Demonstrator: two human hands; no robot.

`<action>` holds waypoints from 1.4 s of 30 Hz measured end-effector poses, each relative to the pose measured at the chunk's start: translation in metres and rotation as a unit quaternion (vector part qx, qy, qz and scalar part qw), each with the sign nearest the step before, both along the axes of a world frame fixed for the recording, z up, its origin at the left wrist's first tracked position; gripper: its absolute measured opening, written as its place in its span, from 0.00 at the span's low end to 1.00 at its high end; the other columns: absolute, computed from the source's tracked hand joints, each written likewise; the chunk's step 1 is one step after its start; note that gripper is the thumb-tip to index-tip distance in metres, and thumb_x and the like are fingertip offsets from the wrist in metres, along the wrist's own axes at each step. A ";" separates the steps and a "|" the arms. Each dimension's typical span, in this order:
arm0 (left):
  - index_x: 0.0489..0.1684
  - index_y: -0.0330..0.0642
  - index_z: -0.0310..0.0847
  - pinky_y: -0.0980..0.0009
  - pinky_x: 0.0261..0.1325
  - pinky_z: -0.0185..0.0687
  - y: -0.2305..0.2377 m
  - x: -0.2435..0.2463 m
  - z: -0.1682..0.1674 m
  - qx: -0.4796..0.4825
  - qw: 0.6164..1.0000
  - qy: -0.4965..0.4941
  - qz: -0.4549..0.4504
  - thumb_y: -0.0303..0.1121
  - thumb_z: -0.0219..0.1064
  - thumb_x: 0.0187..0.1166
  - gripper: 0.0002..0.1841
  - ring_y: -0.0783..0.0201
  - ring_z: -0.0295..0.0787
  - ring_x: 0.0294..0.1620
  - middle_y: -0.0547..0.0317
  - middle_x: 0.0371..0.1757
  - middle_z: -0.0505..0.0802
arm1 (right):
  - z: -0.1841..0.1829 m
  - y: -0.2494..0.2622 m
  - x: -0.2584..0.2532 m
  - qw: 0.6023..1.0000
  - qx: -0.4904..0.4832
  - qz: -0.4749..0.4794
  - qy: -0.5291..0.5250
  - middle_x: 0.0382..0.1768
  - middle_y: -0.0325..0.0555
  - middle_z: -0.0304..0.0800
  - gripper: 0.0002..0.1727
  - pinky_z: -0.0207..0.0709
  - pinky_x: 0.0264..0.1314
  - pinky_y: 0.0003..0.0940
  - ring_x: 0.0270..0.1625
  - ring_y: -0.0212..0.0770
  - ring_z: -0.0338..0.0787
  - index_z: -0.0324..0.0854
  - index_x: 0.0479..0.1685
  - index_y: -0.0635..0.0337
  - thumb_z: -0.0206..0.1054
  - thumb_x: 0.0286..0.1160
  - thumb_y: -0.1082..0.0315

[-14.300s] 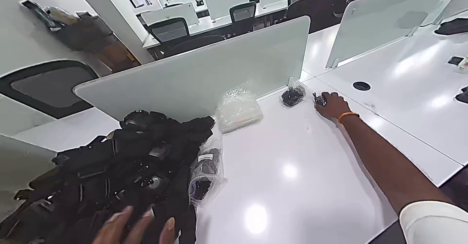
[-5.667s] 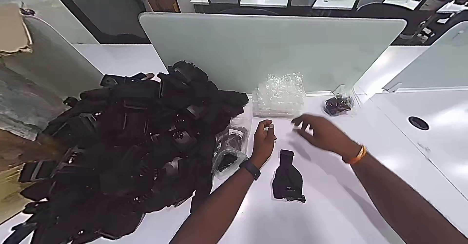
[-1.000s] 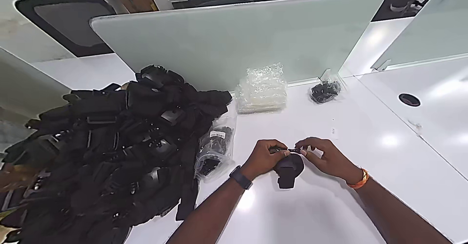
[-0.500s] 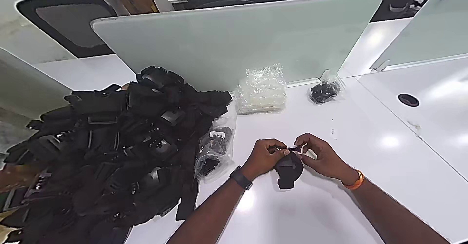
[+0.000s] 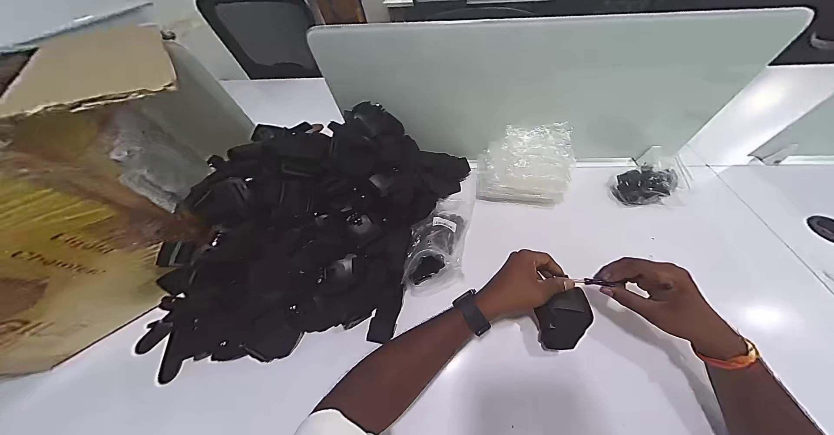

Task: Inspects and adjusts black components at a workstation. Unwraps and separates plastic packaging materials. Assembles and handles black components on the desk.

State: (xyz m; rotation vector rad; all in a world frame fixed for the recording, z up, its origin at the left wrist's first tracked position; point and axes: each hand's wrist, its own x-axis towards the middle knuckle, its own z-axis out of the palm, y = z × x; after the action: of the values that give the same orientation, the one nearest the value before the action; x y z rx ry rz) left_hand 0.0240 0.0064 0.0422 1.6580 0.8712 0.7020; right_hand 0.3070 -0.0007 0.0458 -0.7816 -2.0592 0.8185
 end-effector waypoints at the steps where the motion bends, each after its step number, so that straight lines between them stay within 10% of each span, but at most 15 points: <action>1: 0.45 0.33 0.88 0.70 0.41 0.85 -0.006 -0.006 0.004 -0.017 0.999 -0.005 0.027 0.38 0.71 0.80 0.14 0.70 0.87 0.31 0.55 0.34 0.92 | 0.003 -0.001 0.000 1.000 0.005 -0.005 0.030 0.47 0.32 0.95 0.09 0.89 0.48 0.28 0.44 0.29 0.93 0.90 0.49 0.46 0.76 0.72 0.66; 5: 0.44 0.34 0.88 0.74 0.37 0.84 -0.046 -0.065 0.037 -0.033 0.998 -0.007 0.058 0.37 0.71 0.81 0.12 0.74 0.85 0.28 0.59 0.33 0.91 | 0.015 -0.013 -0.026 0.995 0.073 -0.065 0.027 0.48 0.33 0.95 0.12 0.89 0.51 0.27 0.47 0.27 0.93 0.89 0.53 0.47 0.76 0.72 0.66; 9: 0.45 0.37 0.90 0.76 0.41 0.90 -0.094 -0.148 0.061 0.156 0.975 0.007 0.156 0.37 0.73 0.78 0.11 0.76 0.90 0.35 0.61 0.40 0.94 | 0.015 -0.038 -0.107 0.971 0.207 -0.002 -0.117 0.47 0.43 0.94 0.10 0.84 0.57 0.26 0.50 0.32 0.92 0.85 0.51 0.54 0.67 0.83 0.60; 16: 0.53 0.34 0.88 0.72 0.53 0.89 -0.103 -0.246 0.099 0.430 0.741 0.124 0.500 0.38 0.72 0.80 0.15 0.72 0.91 0.46 0.55 0.50 0.94 | 0.017 -0.019 -0.236 0.878 0.417 0.018 -0.235 0.35 0.44 0.90 0.14 0.76 0.38 0.41 0.39 0.48 0.87 0.88 0.44 0.55 0.59 0.88 0.58; 20: 0.51 0.34 0.90 0.48 0.65 0.85 -0.061 -0.251 0.062 0.409 0.722 0.297 0.472 0.42 0.68 0.84 0.17 0.49 0.92 0.58 0.44 0.55 0.94 | 0.007 -0.001 -0.278 0.873 0.373 -0.011 -0.314 0.37 0.48 0.90 0.09 0.76 0.40 0.49 0.45 0.54 0.89 0.89 0.41 0.57 0.61 0.80 0.70; 23: 0.50 0.45 0.94 0.33 0.76 0.63 -0.040 -0.249 0.031 0.311 0.740 0.459 0.382 0.44 0.72 0.79 0.13 0.40 0.80 0.71 0.50 0.64 0.91 | -0.004 0.003 -0.290 0.864 0.387 -0.049 -0.318 0.37 0.48 0.90 0.09 0.75 0.39 0.47 0.45 0.54 0.89 0.88 0.40 0.58 0.61 0.77 0.76; 35: 0.73 0.47 0.84 0.13 0.73 0.43 -0.065 -0.213 0.036 0.366 0.721 0.479 0.342 0.47 0.74 0.72 0.29 0.21 0.65 0.82 0.34 0.81 0.77 | -0.016 -0.006 -0.241 0.874 0.439 -0.062 -0.199 0.47 0.43 0.90 0.11 0.73 0.42 0.41 0.47 0.46 0.86 0.88 0.51 0.49 0.58 0.85 0.65; 42: 0.67 0.48 0.87 0.22 0.79 0.42 -0.083 -0.207 0.025 0.407 0.713 0.429 0.376 0.57 0.57 0.81 0.28 0.28 0.66 0.84 0.37 0.79 0.80 | 0.009 0.073 -0.058 0.846 0.268 -0.391 -0.245 0.58 0.64 0.89 0.21 0.79 0.58 0.65 0.62 0.65 0.88 0.87 0.59 0.65 0.66 0.77 0.57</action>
State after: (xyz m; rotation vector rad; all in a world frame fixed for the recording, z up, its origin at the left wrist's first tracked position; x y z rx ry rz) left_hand -0.1833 -0.0762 0.0667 2.4923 2.2409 0.9296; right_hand 0.2487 0.0726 0.0552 -1.4367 -1.9429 -0.4460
